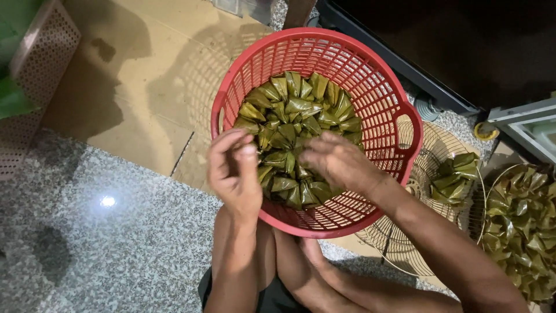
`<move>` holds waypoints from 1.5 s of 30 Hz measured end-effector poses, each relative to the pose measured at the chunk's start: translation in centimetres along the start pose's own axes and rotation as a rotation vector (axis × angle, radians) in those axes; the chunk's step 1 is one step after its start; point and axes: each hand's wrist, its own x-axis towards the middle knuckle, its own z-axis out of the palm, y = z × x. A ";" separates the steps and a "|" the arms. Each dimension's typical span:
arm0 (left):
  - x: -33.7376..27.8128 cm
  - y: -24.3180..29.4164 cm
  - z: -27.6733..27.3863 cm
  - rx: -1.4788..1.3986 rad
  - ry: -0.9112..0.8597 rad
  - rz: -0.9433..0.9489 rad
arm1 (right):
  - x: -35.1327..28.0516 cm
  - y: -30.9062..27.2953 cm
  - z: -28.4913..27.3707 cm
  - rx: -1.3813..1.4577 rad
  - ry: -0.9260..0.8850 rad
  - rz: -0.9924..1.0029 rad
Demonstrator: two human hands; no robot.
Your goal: Organizing small leaf-wrapped food items from a tray into a red plastic basket.
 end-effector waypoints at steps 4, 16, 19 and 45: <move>0.3 0.4 -0.3 -0.156 0.205 0.091 | 2.4 0.0 -0.9 0.024 0.245 -0.131; 0.4 0.2 -0.2 -0.307 0.323 0.028 | 9.5 -3.6 0.3 0.211 0.094 -0.074; 0.4 0.4 -0.1 -0.316 0.324 0.017 | 11.2 -3.6 1.5 0.280 0.097 0.029; 0.5 0.3 -0.1 -0.310 0.272 0.007 | 18.2 -2.9 8.1 0.407 0.120 0.478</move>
